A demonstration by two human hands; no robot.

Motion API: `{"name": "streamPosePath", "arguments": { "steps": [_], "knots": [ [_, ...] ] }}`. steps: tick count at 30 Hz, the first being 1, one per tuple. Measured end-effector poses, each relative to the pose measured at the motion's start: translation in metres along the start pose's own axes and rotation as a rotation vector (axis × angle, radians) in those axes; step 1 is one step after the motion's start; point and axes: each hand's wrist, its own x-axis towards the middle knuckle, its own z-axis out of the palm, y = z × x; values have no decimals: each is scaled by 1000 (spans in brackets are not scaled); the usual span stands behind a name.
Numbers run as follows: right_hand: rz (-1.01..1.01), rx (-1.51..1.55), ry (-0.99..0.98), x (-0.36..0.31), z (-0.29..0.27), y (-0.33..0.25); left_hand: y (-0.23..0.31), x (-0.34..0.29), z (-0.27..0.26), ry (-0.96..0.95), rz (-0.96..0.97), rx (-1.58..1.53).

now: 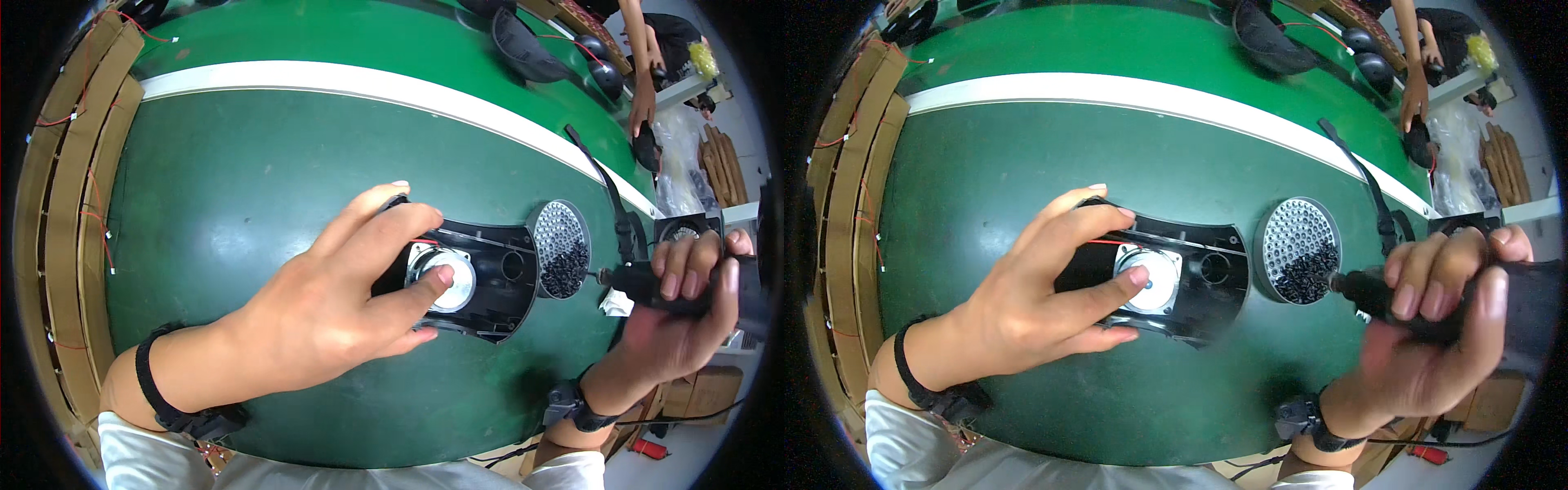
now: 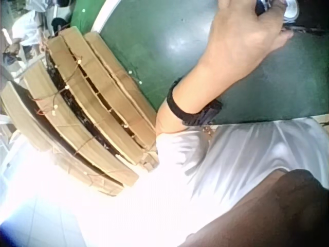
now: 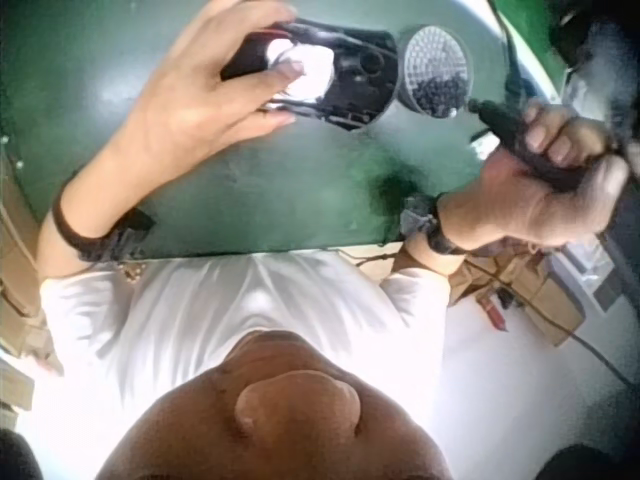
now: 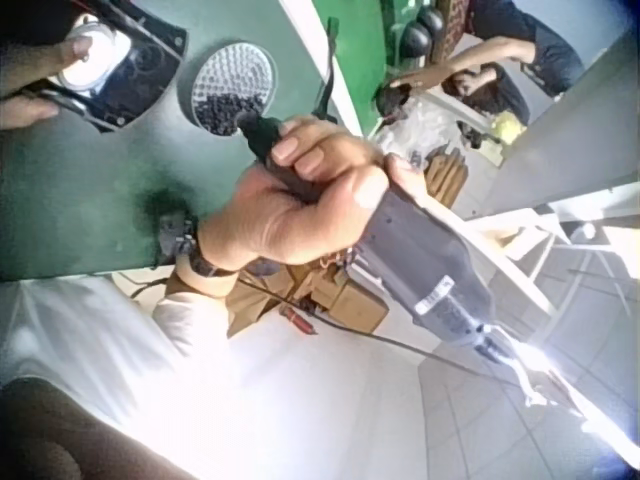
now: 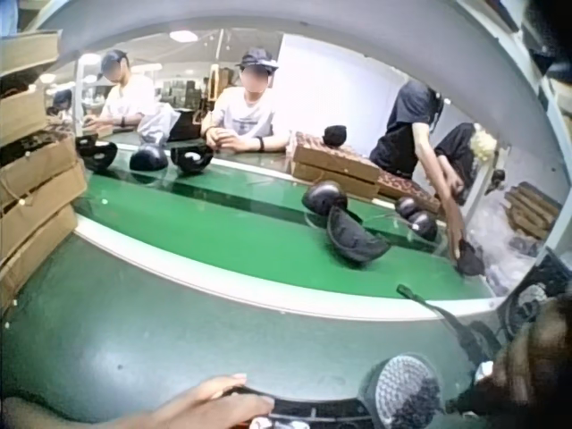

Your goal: Using an electric screwdriver to fasten components inside a plastic electronic housing on an assembly line.

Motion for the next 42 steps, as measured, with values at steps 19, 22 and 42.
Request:
{"name": "streamPosePath", "arguments": {
  "steps": [19,22,42],
  "knots": [
    [-6,21,130,-3,18,51,6,2,-10,-86,-49,126],
    [17,17,133,-5,19,52,5,2,-10,-85,-53,115],
    [-20,46,133,-5,17,47,-2,-1,-6,-33,-2,94]
  ]
}}
